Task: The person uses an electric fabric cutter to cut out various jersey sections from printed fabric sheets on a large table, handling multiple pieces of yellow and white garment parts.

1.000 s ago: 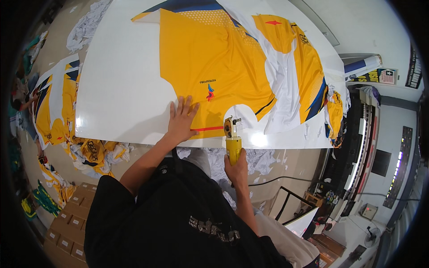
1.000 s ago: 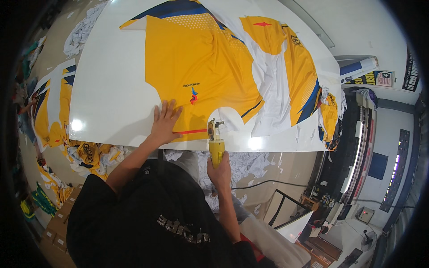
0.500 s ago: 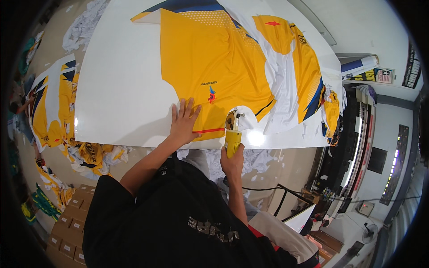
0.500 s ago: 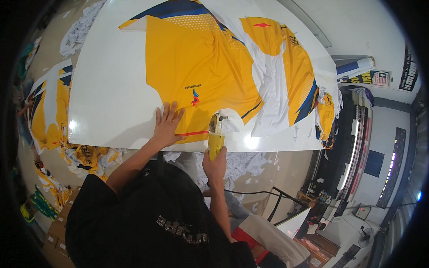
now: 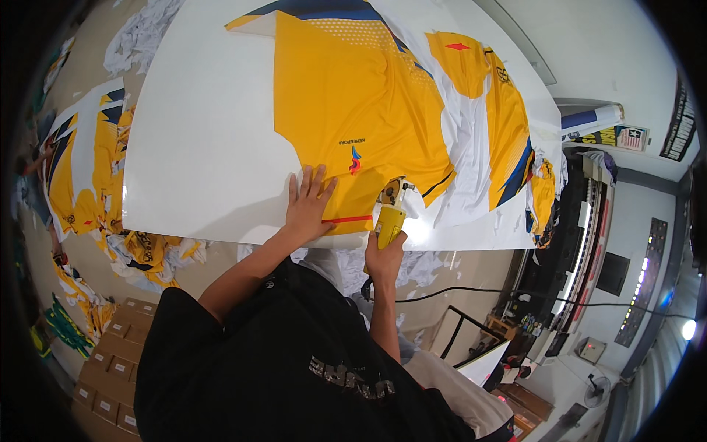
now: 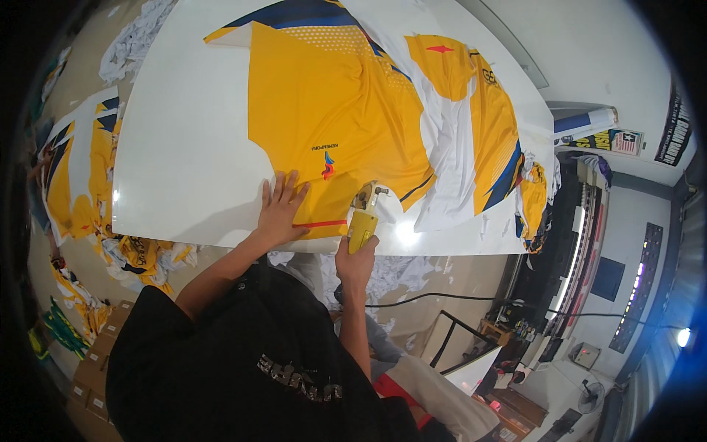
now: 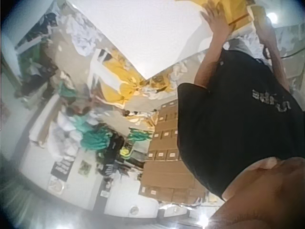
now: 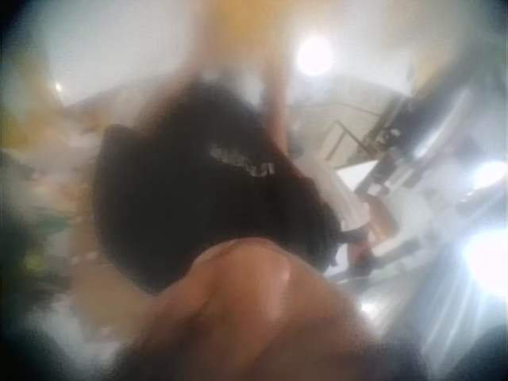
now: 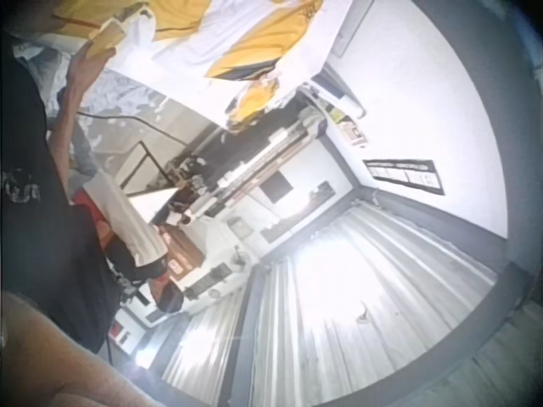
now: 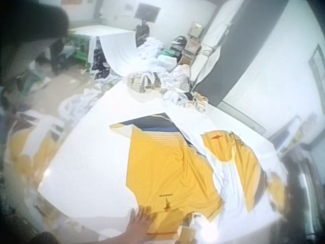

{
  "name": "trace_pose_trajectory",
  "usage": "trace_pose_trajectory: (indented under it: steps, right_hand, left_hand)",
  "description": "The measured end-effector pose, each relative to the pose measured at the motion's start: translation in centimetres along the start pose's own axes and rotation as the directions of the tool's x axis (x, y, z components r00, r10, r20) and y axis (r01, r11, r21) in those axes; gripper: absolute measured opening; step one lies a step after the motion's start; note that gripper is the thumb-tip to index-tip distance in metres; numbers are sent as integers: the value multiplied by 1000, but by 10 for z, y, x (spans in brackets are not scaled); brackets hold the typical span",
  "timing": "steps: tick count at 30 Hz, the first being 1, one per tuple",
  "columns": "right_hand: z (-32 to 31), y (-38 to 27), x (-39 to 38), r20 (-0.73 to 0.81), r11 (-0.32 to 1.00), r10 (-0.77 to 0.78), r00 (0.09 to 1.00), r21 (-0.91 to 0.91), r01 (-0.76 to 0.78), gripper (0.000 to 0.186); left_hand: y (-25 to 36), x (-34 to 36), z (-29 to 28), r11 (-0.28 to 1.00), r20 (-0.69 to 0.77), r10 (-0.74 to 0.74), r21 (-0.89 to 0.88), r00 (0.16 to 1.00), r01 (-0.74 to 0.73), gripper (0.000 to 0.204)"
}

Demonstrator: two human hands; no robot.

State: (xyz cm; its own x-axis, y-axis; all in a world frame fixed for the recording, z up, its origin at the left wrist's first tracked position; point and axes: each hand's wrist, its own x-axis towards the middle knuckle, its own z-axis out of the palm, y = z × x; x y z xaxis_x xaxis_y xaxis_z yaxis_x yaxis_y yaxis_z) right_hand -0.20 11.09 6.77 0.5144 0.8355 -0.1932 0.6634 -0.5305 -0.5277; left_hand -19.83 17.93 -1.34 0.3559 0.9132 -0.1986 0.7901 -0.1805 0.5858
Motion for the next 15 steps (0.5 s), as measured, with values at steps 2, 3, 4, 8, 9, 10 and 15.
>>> trace_pose_trajectory:
  steps: [2,3,4,8,9,10,15]
  right_hand:
    - [2,0,2,-5,1000,7,1000,-9,-7,48]
    - [3,0,3,-7,1000,9,1000,-12,-9,48]
    - [3,0,4,-13,1000,6,1000,-13,-6,48]
    - [5,0,8,-26,1000,14,1000,-27,-15,49]
    - [5,0,9,-29,999,14,999,-30,-15,49]
    - [5,-1,10,-27,999,20,999,-38,-21,49]
    - [5,-2,13,-42,999,12,999,-47,-14,50]
  left_hand:
    - [0,0,0,1000,-8,2,-1,1000,-2,115]
    - [0,0,0,1000,-11,1,-1,1000,-1,115]
    - [0,0,0,1000,-14,1,-1,1000,-1,115]
    - [-1,0,1,1000,-28,3,-7,1000,-3,114]
    - [-1,-1,1,1000,-27,4,-5,1000,-4,114]
    - [-1,-1,2,1000,-25,3,-2,1000,-3,114]
    - [-1,-1,3,1000,-39,7,-5,999,-7,113]
